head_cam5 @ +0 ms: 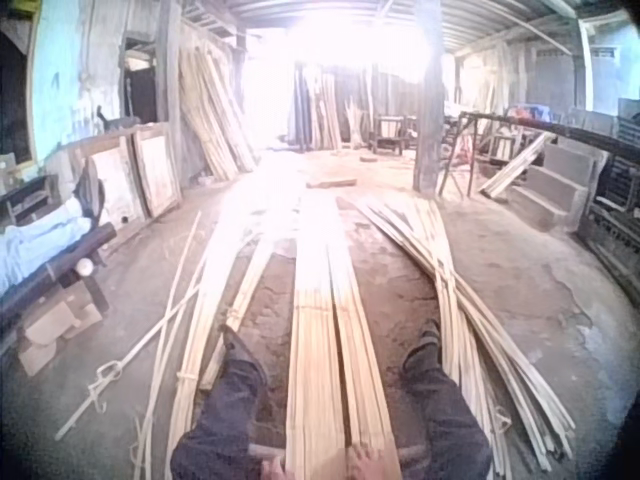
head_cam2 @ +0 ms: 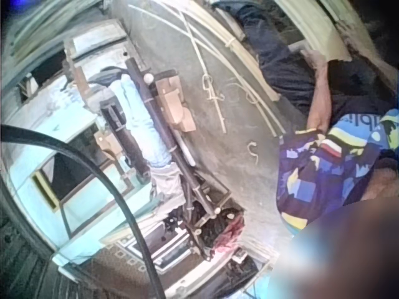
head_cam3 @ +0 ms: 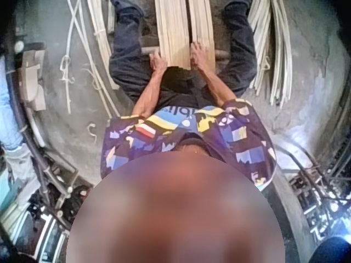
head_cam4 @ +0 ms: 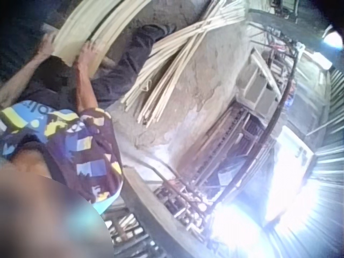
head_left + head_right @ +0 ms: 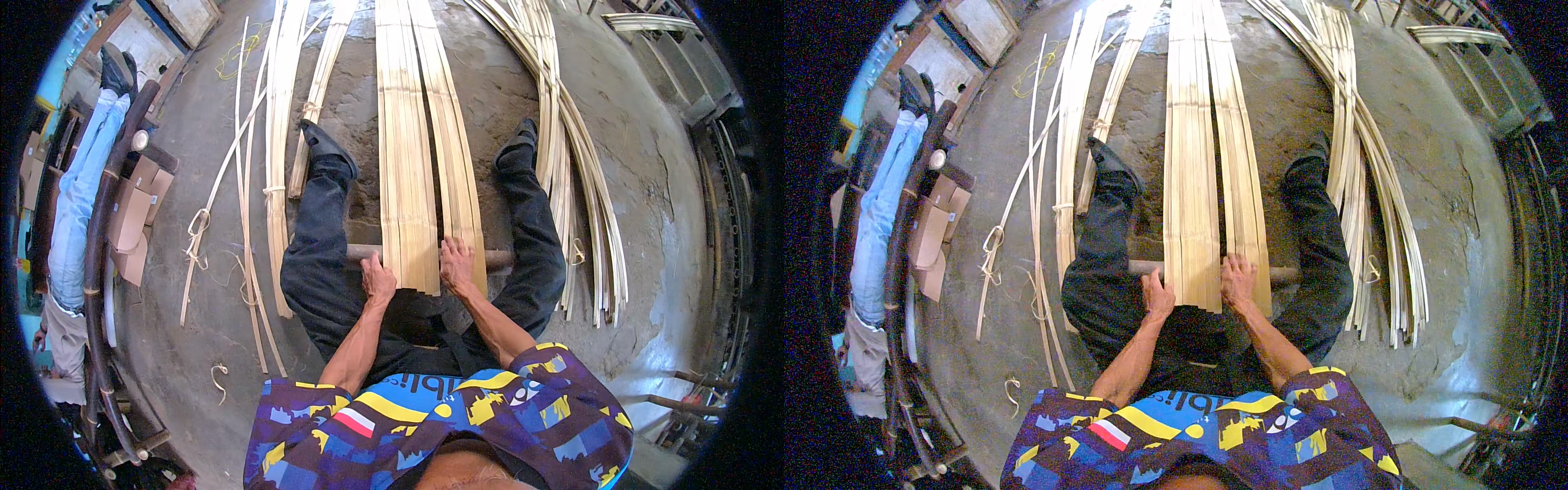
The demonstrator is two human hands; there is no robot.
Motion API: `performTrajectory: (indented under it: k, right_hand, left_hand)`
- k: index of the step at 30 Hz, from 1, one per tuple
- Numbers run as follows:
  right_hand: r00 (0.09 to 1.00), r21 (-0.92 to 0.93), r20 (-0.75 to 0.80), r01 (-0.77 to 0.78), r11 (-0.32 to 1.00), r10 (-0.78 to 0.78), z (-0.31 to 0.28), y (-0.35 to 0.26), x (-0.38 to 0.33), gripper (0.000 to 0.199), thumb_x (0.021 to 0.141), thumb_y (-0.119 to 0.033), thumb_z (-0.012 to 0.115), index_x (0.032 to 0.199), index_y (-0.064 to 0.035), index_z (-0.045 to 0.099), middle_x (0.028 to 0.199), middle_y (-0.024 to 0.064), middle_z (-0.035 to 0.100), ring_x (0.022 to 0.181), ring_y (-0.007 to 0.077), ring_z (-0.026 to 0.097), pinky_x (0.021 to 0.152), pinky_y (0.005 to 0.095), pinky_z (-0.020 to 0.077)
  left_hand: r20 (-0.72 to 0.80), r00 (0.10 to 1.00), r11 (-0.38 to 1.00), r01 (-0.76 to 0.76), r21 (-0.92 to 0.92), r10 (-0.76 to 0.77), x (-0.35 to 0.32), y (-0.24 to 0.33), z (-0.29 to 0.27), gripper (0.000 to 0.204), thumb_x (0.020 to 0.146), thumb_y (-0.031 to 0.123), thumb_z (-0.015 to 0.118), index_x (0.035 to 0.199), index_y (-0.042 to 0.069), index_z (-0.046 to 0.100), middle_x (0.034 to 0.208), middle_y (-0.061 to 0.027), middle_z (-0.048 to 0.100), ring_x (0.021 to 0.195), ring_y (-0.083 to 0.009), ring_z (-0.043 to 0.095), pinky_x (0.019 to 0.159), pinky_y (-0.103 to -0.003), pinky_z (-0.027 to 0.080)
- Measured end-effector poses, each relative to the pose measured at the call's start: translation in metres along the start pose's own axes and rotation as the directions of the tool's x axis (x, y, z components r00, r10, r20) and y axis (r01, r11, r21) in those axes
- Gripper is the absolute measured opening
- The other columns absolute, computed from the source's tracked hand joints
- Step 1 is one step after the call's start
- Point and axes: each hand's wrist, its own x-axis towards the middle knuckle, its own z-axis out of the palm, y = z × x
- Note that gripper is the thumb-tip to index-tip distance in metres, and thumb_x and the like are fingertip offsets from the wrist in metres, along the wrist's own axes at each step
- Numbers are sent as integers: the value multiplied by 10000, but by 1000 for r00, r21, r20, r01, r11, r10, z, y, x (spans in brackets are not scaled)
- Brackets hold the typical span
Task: The person sits on the floor and repeatedly picks up thin bamboo strips, aligns them, and places them into a growing stack. The person occasionally shifts the stack and continues adding strips one by one.
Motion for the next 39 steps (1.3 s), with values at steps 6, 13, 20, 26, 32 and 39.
performTrajectory:
  k: [6, 13, 20, 26, 32, 39]
  right_hand:
    - [999, 202, -41, 41, 978, -33, -11, -10, 0, 374, 796, -174, 413, 1144, -37, 424, 1238, 103, 373, 1142, 277, 326, 924, 418, 255]
    - [998, 740, 50, -7, 673, -44, -15, -71, 24, 403, 776, -176, 466, 1116, 34, 419, 1046, 213, 506, 932, 327, 511, 817, 353, 402]
    - [936, 752, 344, -225, 619, -78, -23, -106, 55, 526, 748, -217, 513, 1183, 33, 356, 1081, 238, 481, 985, 316, 493, 839, 342, 390]
    - [943, 771, 318, -198, 605, -97, -15, -108, 57, 470, 732, -196, 532, 1129, 23, 408, 978, 217, 534, 913, 313, 524, 788, 362, 413]
    - [916, 805, 330, -147, 575, -229, 8, -106, 57, 527, 712, -204, 542, 1156, 21, 369, 924, 197, 552, 852, 300, 544, 739, 349, 435]
    - [960, 761, 242, -276, 588, 137, 4, -106, 61, 595, 739, -134, 540, 1235, 37, 260, 784, 142, 551, 635, 184, 556, 501, 294, 454]
  left_hand:
    - [21, 989, 967, 146, -207, -145, 8, -12, 11, 354, 741, 89, 450, 1079, -13, 438, 949, -220, 534, 887, -338, 514, 759, -392, 396]
    - [-101, 995, 911, -66, -407, 27, 3, -9, 1, 257, 717, 70, 474, 958, -3, 529, 879, -183, 575, 815, -297, 557, 727, -350, 424]
    - [-23, 999, 902, -51, -429, 46, -2, -13, -4, 341, 733, 123, 555, 1039, -15, 496, 885, -159, 580, 799, -233, 561, 709, -318, 433]
    - [-68, 986, 921, -165, -352, 150, 2, -24, 0, 369, 737, 110, 542, 1077, -17, 475, 928, -172, 578, 829, -245, 563, 714, -318, 431]
    - [40, 993, 937, -95, -337, 115, 13, -25, -5, 339, 759, 111, 523, 1080, 11, 482, 852, -165, 594, 755, -223, 574, 665, -313, 440]
    - [126, 989, 758, 25, -652, 76, 13, -18, -6, 421, 816, 260, 477, 1136, -11, 437, 915, -175, 576, 804, -207, 550, 716, -311, 435]
